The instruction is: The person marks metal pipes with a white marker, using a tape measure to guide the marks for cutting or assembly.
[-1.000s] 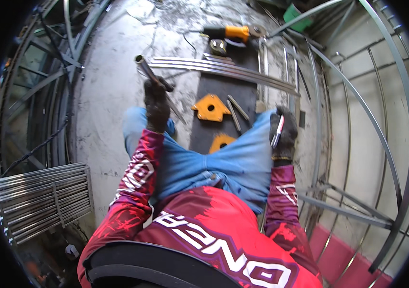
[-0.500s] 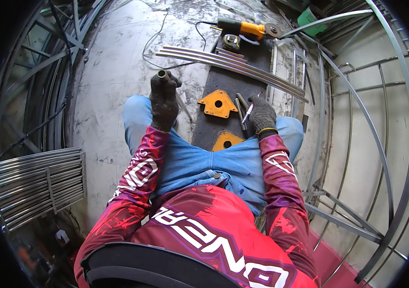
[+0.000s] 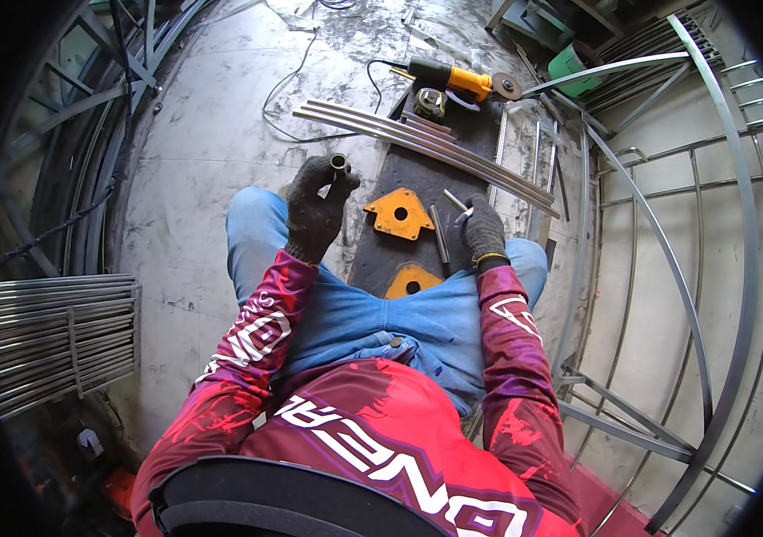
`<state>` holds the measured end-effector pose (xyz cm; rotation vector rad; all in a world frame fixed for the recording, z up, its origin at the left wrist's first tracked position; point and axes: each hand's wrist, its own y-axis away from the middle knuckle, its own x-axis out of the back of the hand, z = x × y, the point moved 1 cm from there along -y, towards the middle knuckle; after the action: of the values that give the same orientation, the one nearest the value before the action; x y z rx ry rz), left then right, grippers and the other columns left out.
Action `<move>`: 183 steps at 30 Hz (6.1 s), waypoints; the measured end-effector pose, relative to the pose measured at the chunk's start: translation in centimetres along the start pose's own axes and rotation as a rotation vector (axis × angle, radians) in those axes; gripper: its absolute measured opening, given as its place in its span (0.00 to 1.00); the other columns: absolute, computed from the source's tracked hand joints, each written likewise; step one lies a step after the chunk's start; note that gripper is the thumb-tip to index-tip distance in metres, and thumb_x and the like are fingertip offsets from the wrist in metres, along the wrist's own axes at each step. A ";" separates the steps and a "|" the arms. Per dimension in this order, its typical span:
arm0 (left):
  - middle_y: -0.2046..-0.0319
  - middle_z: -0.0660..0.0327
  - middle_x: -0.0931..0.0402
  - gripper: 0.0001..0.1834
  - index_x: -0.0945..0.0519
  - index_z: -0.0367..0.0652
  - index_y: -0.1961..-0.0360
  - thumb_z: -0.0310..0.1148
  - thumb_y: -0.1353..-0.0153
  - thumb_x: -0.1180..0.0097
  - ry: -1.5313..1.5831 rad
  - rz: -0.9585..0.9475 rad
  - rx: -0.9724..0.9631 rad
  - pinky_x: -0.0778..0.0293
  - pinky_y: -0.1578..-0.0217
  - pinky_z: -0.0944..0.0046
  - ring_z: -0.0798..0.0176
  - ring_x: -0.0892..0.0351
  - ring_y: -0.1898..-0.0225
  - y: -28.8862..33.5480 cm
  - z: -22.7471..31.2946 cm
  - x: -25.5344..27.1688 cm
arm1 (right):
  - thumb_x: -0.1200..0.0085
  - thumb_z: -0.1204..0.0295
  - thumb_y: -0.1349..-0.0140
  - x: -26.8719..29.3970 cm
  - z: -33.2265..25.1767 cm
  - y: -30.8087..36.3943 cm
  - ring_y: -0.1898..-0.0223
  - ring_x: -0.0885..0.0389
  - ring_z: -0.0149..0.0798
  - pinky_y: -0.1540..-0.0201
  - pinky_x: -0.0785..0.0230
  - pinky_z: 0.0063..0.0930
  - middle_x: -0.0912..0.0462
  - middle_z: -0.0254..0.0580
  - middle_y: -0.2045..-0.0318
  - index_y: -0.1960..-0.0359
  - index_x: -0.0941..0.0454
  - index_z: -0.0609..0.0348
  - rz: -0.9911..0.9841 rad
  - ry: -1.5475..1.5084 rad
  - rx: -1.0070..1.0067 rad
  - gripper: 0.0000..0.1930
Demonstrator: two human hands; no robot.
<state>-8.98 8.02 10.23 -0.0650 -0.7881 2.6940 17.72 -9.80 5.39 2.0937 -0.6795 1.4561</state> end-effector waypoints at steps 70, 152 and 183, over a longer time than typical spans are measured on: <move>0.57 0.49 0.20 0.17 0.20 0.36 0.50 0.23 0.42 0.36 0.261 -0.144 0.065 0.23 0.54 0.56 0.49 0.19 0.55 0.8 3.2 -2.0 | 0.37 0.76 0.51 19.4 -20.8 3.7 0.63 0.20 0.55 0.61 0.27 0.45 0.21 0.49 0.66 0.60 0.19 0.56 0.019 0.296 0.974 0.15; 0.54 0.59 0.19 0.12 0.21 0.36 0.48 0.22 0.32 0.46 0.408 -0.171 0.170 0.25 0.48 0.66 0.66 0.20 0.52 0.2 1.6 -2.8 | 0.44 0.75 0.56 20.0 -21.1 2.3 0.61 0.17 0.56 0.57 0.23 0.45 0.19 0.54 0.70 0.68 0.20 0.61 -0.071 0.343 0.931 0.11; 0.54 0.59 0.23 0.20 0.23 0.37 0.44 0.19 0.38 0.43 0.338 -0.310 0.284 0.23 0.52 0.66 0.66 0.20 0.53 0.1 2.5 -0.1 | 0.40 0.73 0.44 15.1 -8.7 2.1 0.57 0.16 0.49 0.52 0.23 0.39 0.17 0.48 0.58 0.50 0.23 0.55 0.068 -0.248 0.745 0.18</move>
<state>-9.28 6.67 12.30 -0.2946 -0.2833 2.3817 14.85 -7.54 22.52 2.8699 -0.3078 1.6743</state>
